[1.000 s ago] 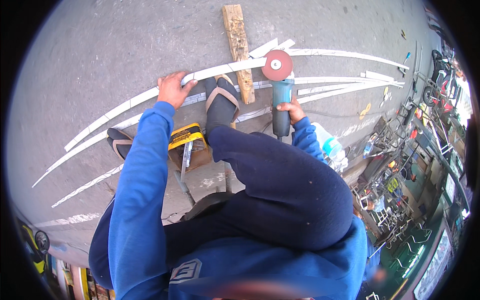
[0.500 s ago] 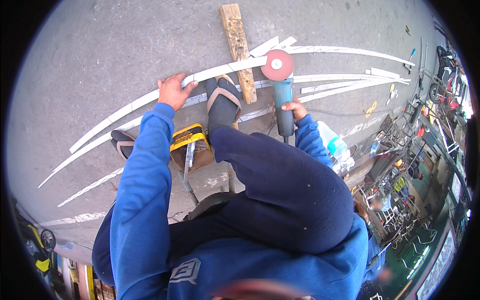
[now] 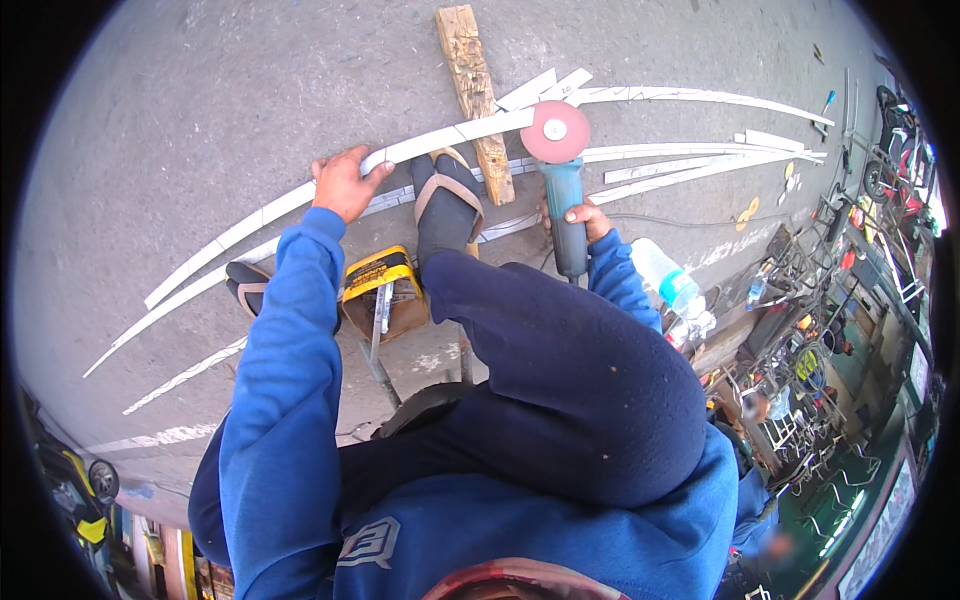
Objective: The person uses an angle grinder to cut several white metal rods into shorter pieces. The rods are held in place by a wooden block and the person's foot while the grinder is applied to make the cuts.
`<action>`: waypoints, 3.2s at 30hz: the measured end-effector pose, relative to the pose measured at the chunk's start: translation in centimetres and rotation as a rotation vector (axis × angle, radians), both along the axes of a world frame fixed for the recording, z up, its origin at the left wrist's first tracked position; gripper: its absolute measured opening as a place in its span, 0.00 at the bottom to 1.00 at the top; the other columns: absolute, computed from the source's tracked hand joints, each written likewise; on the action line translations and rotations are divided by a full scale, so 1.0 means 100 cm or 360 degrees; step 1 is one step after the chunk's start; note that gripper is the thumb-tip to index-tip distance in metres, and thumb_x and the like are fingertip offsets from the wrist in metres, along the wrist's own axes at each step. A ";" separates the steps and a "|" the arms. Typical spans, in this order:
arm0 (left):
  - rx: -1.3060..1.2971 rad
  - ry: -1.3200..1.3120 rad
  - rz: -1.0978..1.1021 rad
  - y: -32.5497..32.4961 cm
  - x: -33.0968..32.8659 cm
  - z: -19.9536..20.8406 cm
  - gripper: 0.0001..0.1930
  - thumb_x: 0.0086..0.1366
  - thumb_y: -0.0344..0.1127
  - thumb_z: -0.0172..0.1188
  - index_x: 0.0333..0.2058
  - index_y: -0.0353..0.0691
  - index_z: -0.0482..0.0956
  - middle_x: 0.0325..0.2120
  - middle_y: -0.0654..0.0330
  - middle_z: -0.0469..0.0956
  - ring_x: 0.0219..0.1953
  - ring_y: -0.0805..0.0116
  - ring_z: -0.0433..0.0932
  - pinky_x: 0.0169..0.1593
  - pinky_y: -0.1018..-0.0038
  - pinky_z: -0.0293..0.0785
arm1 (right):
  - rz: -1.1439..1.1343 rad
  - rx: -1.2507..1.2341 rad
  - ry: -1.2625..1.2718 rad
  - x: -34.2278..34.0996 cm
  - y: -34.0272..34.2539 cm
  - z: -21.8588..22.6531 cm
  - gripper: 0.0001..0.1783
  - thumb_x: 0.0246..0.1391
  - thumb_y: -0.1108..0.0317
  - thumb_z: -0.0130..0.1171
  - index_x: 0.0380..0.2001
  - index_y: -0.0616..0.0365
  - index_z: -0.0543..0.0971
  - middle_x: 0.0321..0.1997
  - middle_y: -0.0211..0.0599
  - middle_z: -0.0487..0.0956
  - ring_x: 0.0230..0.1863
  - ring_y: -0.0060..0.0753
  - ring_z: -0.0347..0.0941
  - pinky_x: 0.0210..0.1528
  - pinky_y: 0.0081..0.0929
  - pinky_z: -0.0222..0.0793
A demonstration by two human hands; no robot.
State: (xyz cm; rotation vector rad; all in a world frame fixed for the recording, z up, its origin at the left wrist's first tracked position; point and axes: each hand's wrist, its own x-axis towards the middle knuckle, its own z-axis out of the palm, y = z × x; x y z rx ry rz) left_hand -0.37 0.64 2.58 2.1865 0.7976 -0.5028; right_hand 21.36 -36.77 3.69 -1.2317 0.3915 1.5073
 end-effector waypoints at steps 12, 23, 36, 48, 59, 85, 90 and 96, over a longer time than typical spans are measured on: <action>-0.0051 -0.0098 0.0033 0.015 0.001 0.027 0.25 0.65 0.56 0.60 0.48 0.39 0.81 0.40 0.49 0.82 0.45 0.50 0.79 0.60 0.53 0.56 | -0.0101 0.0220 0.0169 -0.007 0.012 0.002 0.47 0.29 0.60 0.71 0.57 0.66 0.68 0.38 0.42 0.77 0.35 0.37 0.77 0.39 0.33 0.74; -0.0038 -0.0051 0.0059 0.016 0.003 0.037 0.26 0.66 0.55 0.60 0.50 0.37 0.80 0.42 0.44 0.82 0.49 0.47 0.78 0.61 0.59 0.60 | -0.0298 0.0350 0.0097 0.002 0.020 0.019 0.47 0.31 0.61 0.70 0.58 0.64 0.66 0.39 0.40 0.76 0.36 0.36 0.75 0.41 0.33 0.73; -0.0059 -0.0320 -0.0123 -0.035 0.053 0.003 0.20 0.70 0.49 0.54 0.51 0.42 0.80 0.46 0.49 0.80 0.50 0.50 0.77 0.56 0.60 0.67 | 0.0333 -0.0369 -0.1148 0.017 -0.012 0.040 0.28 0.31 0.70 0.69 0.42 0.63 0.75 0.34 0.37 0.79 0.34 0.35 0.78 0.40 0.34 0.75; 0.0117 -0.0295 -0.0452 -0.006 0.082 -0.002 0.18 0.69 0.50 0.56 0.50 0.50 0.83 0.41 0.58 0.82 0.49 0.58 0.78 0.53 0.59 0.63 | 0.0834 -0.0764 -0.1491 -0.013 0.033 0.078 0.30 0.28 0.66 0.73 0.40 0.62 0.77 0.33 0.35 0.80 0.34 0.30 0.77 0.40 0.30 0.73; 0.0229 -0.0312 -0.0400 -0.007 0.078 -0.020 0.19 0.67 0.56 0.56 0.47 0.51 0.83 0.44 0.61 0.82 0.54 0.60 0.74 0.57 0.51 0.55 | 0.1137 -0.0863 -0.1753 -0.011 0.021 0.065 0.36 0.24 0.63 0.76 0.42 0.64 0.76 0.36 0.43 0.81 0.37 0.40 0.77 0.44 0.36 0.73; 0.0082 -0.0178 -0.0382 -0.002 0.084 -0.025 0.26 0.64 0.61 0.58 0.50 0.49 0.82 0.47 0.57 0.81 0.55 0.59 0.73 0.58 0.55 0.52 | 0.1118 -0.0819 -0.1724 -0.013 0.028 0.066 0.37 0.24 0.62 0.76 0.44 0.64 0.76 0.37 0.44 0.82 0.38 0.42 0.78 0.46 0.37 0.73; 0.0058 -0.0171 -0.0382 -0.002 0.085 -0.024 0.25 0.64 0.61 0.57 0.50 0.50 0.82 0.47 0.58 0.81 0.55 0.60 0.73 0.58 0.56 0.52 | 0.1177 -0.0854 -0.1750 -0.012 0.024 0.062 0.37 0.24 0.61 0.76 0.43 0.63 0.76 0.37 0.45 0.82 0.38 0.44 0.79 0.46 0.37 0.74; 0.0128 -0.0090 -0.0433 -0.003 0.087 -0.017 0.22 0.67 0.59 0.56 0.51 0.57 0.83 0.47 0.63 0.82 0.56 0.63 0.72 0.59 0.55 0.51 | 0.1218 -0.0894 -0.1783 -0.013 0.024 0.059 0.36 0.24 0.61 0.76 0.43 0.63 0.76 0.36 0.45 0.82 0.38 0.43 0.79 0.45 0.37 0.74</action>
